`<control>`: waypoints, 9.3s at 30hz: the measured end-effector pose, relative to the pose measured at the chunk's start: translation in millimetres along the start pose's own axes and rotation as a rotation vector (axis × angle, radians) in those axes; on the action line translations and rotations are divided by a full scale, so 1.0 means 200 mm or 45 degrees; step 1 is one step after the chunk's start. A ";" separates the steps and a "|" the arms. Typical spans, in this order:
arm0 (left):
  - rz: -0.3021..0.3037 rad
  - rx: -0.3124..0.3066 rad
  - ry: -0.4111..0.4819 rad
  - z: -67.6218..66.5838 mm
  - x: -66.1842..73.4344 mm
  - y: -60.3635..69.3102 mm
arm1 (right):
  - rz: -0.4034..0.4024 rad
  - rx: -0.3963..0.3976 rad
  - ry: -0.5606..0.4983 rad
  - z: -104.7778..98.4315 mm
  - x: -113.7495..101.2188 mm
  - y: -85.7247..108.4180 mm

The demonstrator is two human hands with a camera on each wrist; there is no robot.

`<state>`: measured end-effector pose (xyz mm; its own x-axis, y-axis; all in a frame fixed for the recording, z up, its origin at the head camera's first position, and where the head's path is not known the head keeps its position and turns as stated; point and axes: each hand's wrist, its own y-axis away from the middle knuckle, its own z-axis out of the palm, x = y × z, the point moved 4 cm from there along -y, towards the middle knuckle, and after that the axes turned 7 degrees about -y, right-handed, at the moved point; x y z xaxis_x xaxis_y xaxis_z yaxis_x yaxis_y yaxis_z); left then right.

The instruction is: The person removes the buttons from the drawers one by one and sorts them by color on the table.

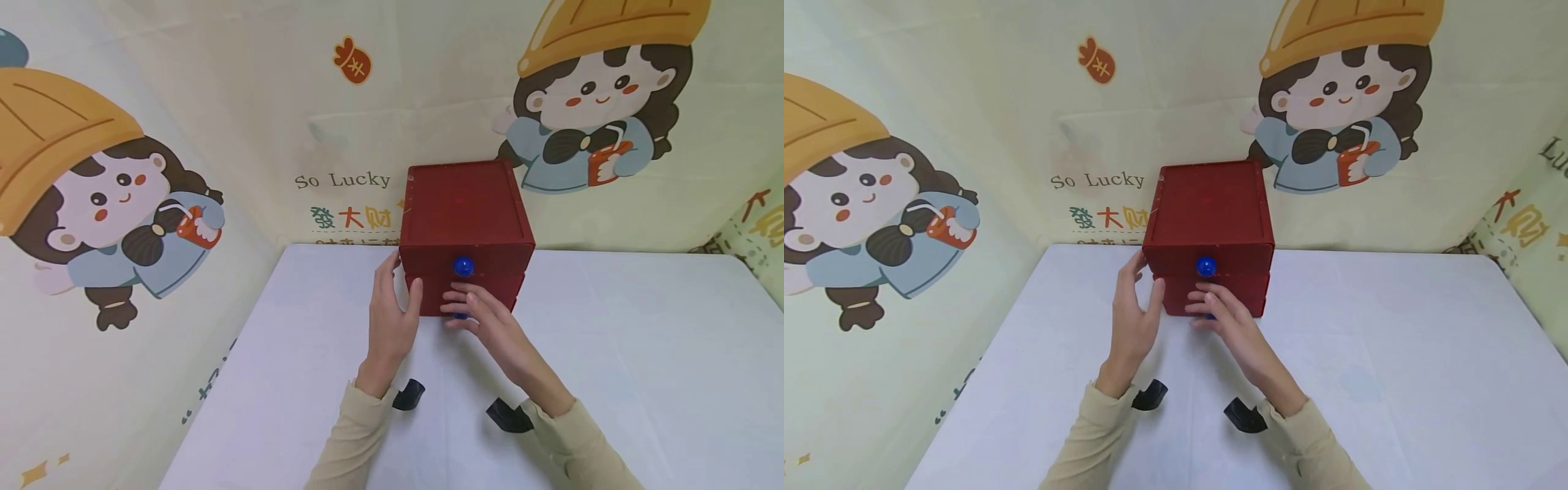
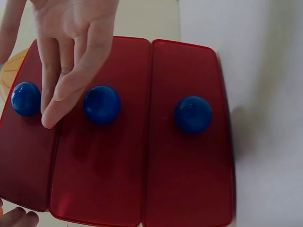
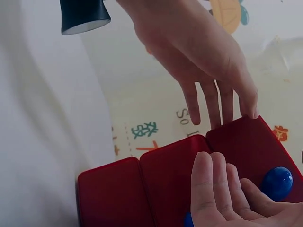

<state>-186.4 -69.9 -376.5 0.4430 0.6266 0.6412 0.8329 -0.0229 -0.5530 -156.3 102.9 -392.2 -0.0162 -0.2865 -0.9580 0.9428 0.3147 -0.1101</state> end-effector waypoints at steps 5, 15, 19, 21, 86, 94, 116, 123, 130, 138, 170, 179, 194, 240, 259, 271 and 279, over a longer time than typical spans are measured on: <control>-0.003 0.007 0.059 -0.01 0.01 -0.05 | 0.007 -0.002 -0.020 -0.01 -0.01 -0.02; -0.039 0.048 0.215 -0.02 0.03 -0.13 | 0.015 0.024 -0.101 -0.01 -0.03 -0.07; -0.072 0.076 0.331 -0.07 0.13 -0.14 | 0.042 0.041 -0.102 -0.01 -0.04 -0.09; -0.092 0.084 0.369 -0.10 0.18 -0.15 | 0.058 0.048 -0.112 -0.01 -0.04 -0.09; -0.448 -0.006 0.745 -0.04 -0.02 -0.26 | 0.092 0.207 -0.061 0.00 -0.06 -0.10; -0.453 -0.035 0.750 -0.06 -0.03 -0.27 | 0.098 0.189 -0.036 0.01 -0.06 -0.07; -0.454 -0.098 0.722 -0.16 0.09 -0.26 | 0.091 0.152 0.028 0.03 -0.05 0.02; -0.458 -0.110 0.728 -0.14 0.06 -0.26 | 0.090 0.139 0.056 0.03 -0.06 0.04; -0.455 -0.099 0.751 -0.08 -0.05 -0.27 | 0.088 0.127 0.081 0.04 -0.06 0.05; -0.429 -0.094 0.773 -0.08 -0.07 -0.27 | 0.112 0.125 0.097 0.04 -0.06 0.07; -0.441 -0.127 0.743 -0.08 -0.08 -0.26 | 0.183 0.130 0.164 0.06 -0.05 0.16; -0.444 -0.140 0.737 -0.08 -0.08 -0.26 | 0.152 0.089 0.173 0.07 -0.06 0.19; -0.443 -0.137 0.711 -0.08 -0.08 -0.26 | 0.131 0.064 0.179 0.07 -0.06 0.23; -0.464 -0.191 0.665 -0.17 0.04 -0.26 | 0.157 -0.054 0.114 0.08 -0.04 0.33; -0.383 -0.254 0.665 -0.09 -0.08 -0.29 | 0.129 -0.100 0.134 0.07 -0.06 0.34; -0.344 -0.251 0.668 -0.07 -0.12 -0.29 | 0.096 -0.125 0.132 0.07 -0.06 0.34; -0.339 -0.257 0.697 -0.07 -0.13 -0.29 | 0.106 -0.133 0.140 0.06 -0.06 0.33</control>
<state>-241.2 -96.7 -353.9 0.2730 0.1442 0.9511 0.9602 -0.1013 -0.2603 -88.8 115.7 -384.7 0.0185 -0.1565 -0.9875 0.9026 0.4275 -0.0508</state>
